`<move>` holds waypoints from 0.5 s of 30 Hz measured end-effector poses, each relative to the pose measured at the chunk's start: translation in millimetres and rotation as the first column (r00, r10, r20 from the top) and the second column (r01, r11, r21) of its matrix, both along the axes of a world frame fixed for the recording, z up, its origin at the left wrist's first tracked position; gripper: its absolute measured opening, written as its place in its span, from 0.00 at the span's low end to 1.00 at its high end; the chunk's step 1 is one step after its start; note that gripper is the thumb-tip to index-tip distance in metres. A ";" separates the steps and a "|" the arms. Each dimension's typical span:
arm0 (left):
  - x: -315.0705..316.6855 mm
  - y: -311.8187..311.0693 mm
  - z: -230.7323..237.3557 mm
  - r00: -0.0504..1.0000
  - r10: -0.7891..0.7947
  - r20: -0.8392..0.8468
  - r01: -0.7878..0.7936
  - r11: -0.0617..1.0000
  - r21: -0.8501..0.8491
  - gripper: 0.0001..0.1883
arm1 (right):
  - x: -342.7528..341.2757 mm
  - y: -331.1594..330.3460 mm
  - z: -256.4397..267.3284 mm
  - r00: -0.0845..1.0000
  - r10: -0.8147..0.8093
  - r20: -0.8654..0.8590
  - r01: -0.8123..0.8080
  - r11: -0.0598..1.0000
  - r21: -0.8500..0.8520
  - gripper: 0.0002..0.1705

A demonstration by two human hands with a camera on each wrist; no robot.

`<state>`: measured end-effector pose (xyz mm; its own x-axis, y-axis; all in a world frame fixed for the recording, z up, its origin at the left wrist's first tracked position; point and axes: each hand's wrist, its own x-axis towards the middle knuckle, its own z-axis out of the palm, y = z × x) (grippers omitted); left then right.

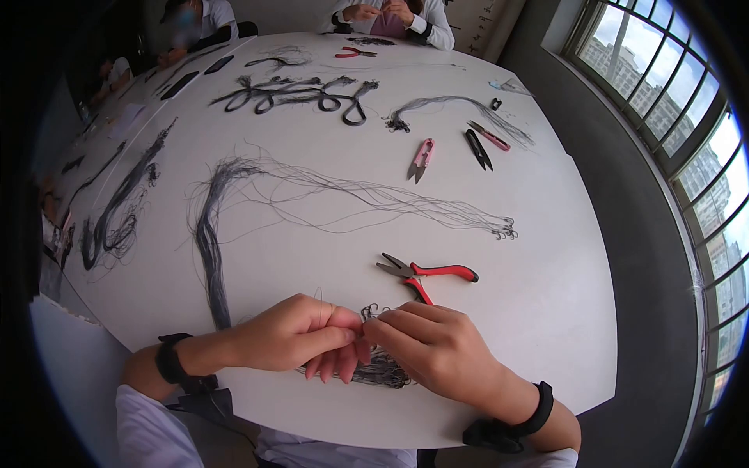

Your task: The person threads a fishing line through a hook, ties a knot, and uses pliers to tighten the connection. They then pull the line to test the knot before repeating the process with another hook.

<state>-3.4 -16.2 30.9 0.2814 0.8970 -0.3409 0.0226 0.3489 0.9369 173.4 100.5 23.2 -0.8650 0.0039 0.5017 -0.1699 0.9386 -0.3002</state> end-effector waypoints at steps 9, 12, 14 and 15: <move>1.8 -1.5 -1.9 1.000 -0.010 -0.029 0.012 0.996 0.083 0.13 | 2.4 6.0 -0.9 0.999 0.032 0.004 -0.032 0.999 -0.002 0.16; 3.7 -1.0 0.2 0.989 0.025 -0.144 -0.003 0.988 0.152 0.12 | 2.6 6.5 -0.4 0.999 0.033 -0.001 -0.033 0.999 0.033 0.16; 3.4 -0.8 1.1 0.981 0.045 -0.187 -0.011 0.984 0.178 0.12 | 2.5 6.3 -0.8 1.000 0.031 -0.005 -0.031 0.998 0.056 0.16; 2.9 -0.6 1.6 0.986 0.047 -0.163 -0.022 0.988 0.153 0.11 | 2.4 6.2 -0.9 1.000 0.029 -0.010 -0.028 0.997 0.078 0.16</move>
